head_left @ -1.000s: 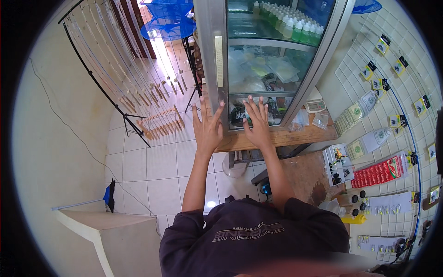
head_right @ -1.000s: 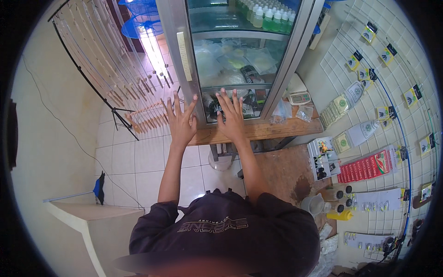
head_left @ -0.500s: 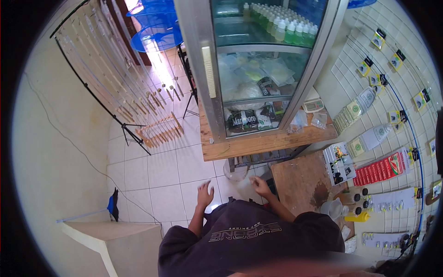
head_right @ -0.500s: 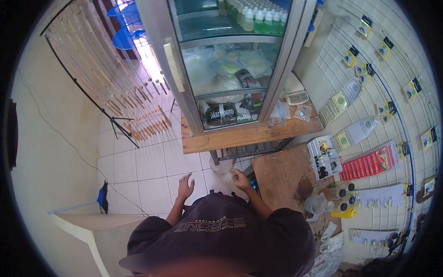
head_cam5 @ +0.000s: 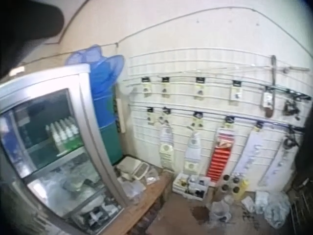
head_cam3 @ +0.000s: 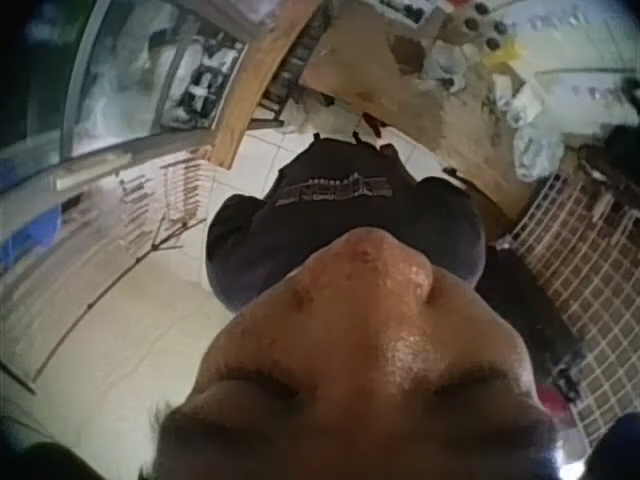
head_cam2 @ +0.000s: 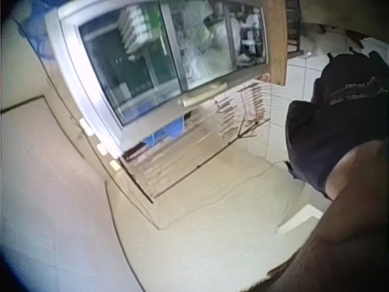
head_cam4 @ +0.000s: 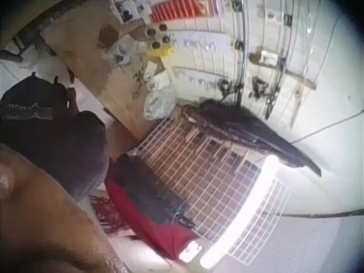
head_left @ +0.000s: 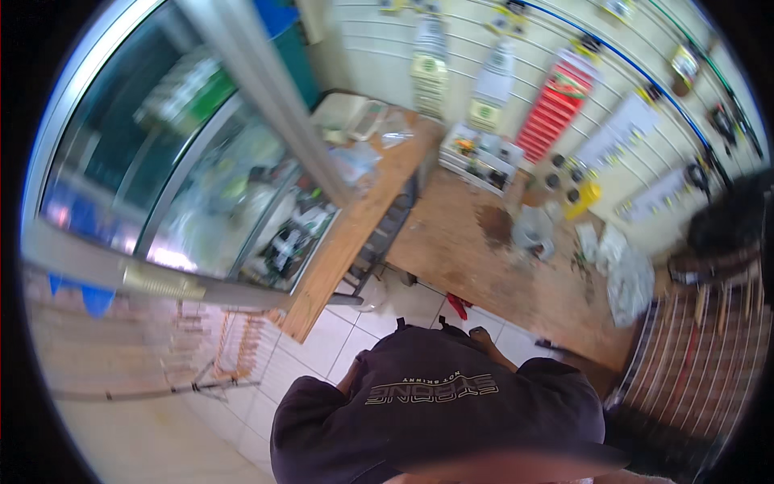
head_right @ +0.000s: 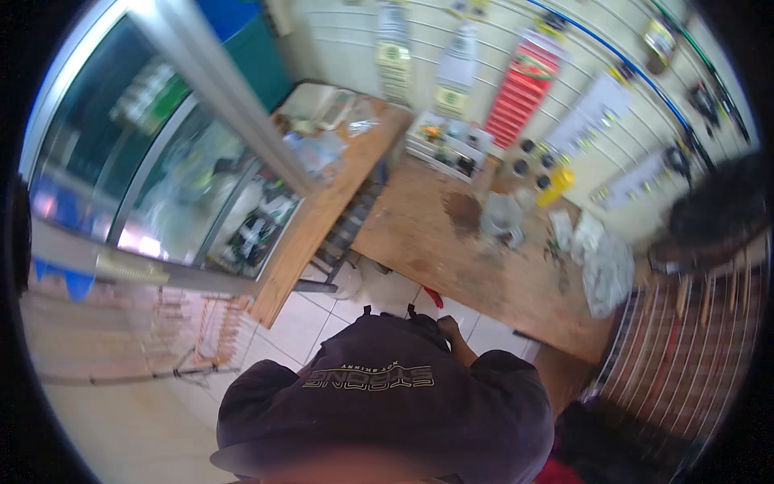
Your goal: Mixing liquids and preparing small bottles at a workbench.
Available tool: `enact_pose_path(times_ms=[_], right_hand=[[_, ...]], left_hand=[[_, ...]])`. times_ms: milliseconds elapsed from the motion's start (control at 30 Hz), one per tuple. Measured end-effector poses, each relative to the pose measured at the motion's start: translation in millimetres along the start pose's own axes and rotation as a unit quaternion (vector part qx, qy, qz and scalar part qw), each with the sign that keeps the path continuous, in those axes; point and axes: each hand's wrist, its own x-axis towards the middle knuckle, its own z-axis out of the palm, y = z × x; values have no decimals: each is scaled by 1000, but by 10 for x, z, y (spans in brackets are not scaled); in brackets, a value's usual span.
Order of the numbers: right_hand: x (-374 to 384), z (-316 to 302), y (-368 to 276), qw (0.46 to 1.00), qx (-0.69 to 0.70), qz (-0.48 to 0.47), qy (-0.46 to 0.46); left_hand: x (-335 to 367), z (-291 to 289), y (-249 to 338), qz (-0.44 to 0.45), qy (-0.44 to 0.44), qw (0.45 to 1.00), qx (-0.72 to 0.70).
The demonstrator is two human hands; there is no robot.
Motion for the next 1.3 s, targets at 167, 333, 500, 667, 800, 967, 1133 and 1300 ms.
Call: enact_pose_path(times_ms=[167, 333, 500, 667, 800, 967, 1133, 1300], right_hand=[[-582, 118, -632, 761, 442, 448, 159], [-1071, 380, -932, 686, 494, 501, 184], [-1288, 123, -1220, 642, 474, 501, 335], [-1407, -550, -1122, 709, 287, 439, 472], [-1397, -1340, -859, 766, 142, 312, 543], [-1111, -1958, -548, 823, 150, 289, 465], [-669, -2157, -153, 853, 87, 287, 427], [-378, -2192, -150, 876, 58, 277, 391]], left_hand=[[666, -383, 292, 66, -117, 990, 43], [622, -351, 1189, 72, -155, 978, 120], [-285, -572, 2769, 169, 1, 957, 235], [-594, -568, 3625, 482, 140, 846, 179], [-527, -416, 4120, 457, 179, 829, 269], [-114, -166, 4430, 434, 250, 787, 361], [98, 65, 4584, 362, 226, 771, 472], [187, 33, 4672, 346, 190, 764, 510]])
